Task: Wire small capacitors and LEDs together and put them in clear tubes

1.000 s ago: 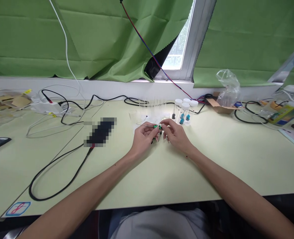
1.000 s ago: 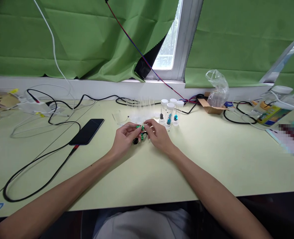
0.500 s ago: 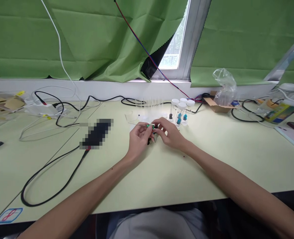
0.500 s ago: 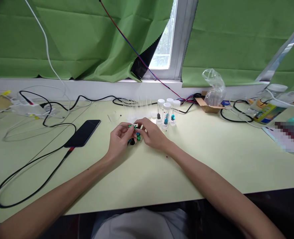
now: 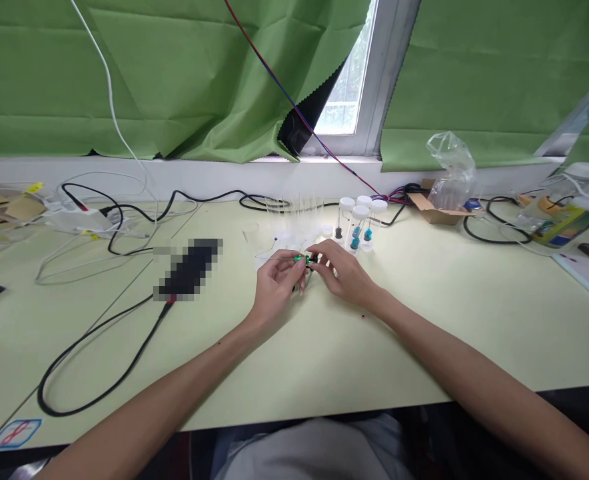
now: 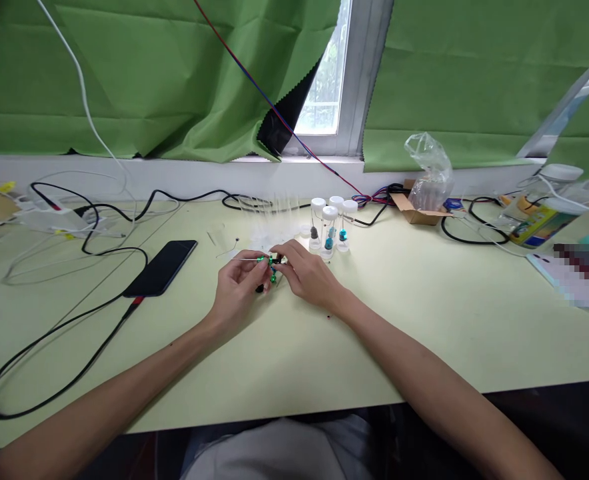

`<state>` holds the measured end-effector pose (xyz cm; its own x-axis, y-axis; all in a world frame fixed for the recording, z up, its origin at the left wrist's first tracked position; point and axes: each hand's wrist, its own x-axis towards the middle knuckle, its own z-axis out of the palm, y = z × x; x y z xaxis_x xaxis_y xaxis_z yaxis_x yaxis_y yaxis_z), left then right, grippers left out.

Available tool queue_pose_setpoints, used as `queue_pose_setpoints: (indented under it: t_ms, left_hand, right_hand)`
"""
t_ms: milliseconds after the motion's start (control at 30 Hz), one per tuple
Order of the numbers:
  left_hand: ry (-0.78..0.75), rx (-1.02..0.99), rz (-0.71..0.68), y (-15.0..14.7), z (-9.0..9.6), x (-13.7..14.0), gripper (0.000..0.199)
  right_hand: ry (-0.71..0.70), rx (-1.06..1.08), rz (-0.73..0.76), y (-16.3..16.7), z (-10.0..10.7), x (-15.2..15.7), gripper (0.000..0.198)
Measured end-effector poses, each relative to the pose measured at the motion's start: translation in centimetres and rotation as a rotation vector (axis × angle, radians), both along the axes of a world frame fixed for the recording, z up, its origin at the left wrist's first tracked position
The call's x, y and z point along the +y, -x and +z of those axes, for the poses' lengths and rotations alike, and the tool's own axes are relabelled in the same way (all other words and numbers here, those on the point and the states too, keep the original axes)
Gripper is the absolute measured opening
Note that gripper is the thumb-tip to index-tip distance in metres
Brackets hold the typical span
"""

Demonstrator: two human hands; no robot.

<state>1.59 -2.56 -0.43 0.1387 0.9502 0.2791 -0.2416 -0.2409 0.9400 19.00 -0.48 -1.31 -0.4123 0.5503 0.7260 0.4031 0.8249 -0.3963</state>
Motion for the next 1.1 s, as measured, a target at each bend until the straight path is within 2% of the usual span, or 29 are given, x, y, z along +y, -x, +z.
queue_pose_setpoints:
  t_ms: [133, 433, 700, 867, 1100]
  left_hand:
    - [0.078, -0.080, -0.061, 0.1, -0.1, 0.0, 0.025]
    - [0.121, -0.122, -0.056, 0.3, -0.1, 0.3, 0.023]
    - [0.130, -0.141, -0.062, 0.4, 0.3, 0.2, 0.026]
    - [0.144, -0.125, -0.052, 0.3, 0.1, 0.3, 0.028]
    - [0.108, -0.086, -0.046, 0.3, 0.3, 0.3, 0.028]
  right_hand:
    - [0.049, 0.059, -0.001, 0.1, 0.1, -0.7, 0.021]
    - [0.112, 0.084, -0.011, 0.6, 0.0, -1.1, 0.020]
    - [0.123, 0.136, -0.022, 1.3, 0.2, -0.9, 0.020]
    - [0.194, 0.141, -0.042, 1.5, -0.1, -0.8, 0.021]
    - [0.210, 0.127, -0.078, 1.6, -0.2, -0.6, 0.024]
